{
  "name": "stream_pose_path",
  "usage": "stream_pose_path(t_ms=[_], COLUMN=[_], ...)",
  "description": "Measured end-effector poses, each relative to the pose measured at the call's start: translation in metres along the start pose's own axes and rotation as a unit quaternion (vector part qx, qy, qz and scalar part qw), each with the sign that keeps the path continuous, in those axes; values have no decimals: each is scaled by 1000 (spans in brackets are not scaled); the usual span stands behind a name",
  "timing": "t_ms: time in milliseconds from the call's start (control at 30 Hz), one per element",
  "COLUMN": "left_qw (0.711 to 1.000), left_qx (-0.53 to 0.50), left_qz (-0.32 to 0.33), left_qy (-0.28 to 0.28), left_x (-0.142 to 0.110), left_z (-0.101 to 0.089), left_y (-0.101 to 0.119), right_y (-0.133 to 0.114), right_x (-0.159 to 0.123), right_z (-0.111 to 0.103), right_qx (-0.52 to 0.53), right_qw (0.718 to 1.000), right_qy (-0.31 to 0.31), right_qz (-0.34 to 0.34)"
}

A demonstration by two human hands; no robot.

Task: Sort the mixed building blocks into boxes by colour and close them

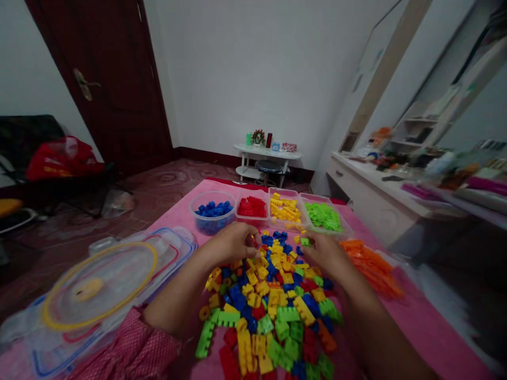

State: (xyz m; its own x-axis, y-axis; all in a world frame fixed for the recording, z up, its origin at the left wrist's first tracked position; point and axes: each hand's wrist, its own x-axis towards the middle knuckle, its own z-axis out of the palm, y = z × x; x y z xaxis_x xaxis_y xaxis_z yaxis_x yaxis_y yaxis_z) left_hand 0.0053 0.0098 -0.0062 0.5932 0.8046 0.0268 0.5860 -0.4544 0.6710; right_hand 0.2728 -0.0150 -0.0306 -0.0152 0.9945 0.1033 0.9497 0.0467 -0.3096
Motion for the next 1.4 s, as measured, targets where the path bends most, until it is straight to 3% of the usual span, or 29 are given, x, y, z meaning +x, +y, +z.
stream_pose_path(t_ms=[100,267,367,500,600,733,867,933,1100,1167,1233,1333,1400], left_qw=[978,892,870,871,890,916,915,909,904,899,890,870,860], left_qx=[-197,-442,-484,-484,-449,-373,-368,-378,-363,-352,-355,-379,-386], left_qz=[-21,-79,-72,-54,-33,-10,-6,-12,-13,-6,0,5,5], left_qy=[70,57,59,64,77,145,168,174,226,261,287,315,334], left_x=[12,17,16,19,23,27,27,27,29,30,29,25,20], left_z=[17,34,37,46,52,51,43,40,29,22,14,-1,-11], left_y=[4,15,18,15,9,3,3,2,-8,-14,-19,-22,-21], right_y=[-21,-52,-59,-63,-64,-49,-15,4,31,21,-5,-64,-104], right_x=[-3,-11,-13,-15,-18,-9,23,44,77,74,60,15,-25], right_z=[-3,-4,-1,3,5,1,-20,-36,-61,-56,-41,-9,14], right_qx=[194,326,366,395,375,331,203,109,-50,-69,-57,-8,61], right_qw=[977,936,918,902,909,929,976,993,995,994,995,986,948], right_qy=[26,22,7,-23,-31,-22,-15,27,85,87,75,14,-41], right_qz=[-86,-131,-154,-174,-179,-161,-78,-22,14,-4,-45,-167,-310])
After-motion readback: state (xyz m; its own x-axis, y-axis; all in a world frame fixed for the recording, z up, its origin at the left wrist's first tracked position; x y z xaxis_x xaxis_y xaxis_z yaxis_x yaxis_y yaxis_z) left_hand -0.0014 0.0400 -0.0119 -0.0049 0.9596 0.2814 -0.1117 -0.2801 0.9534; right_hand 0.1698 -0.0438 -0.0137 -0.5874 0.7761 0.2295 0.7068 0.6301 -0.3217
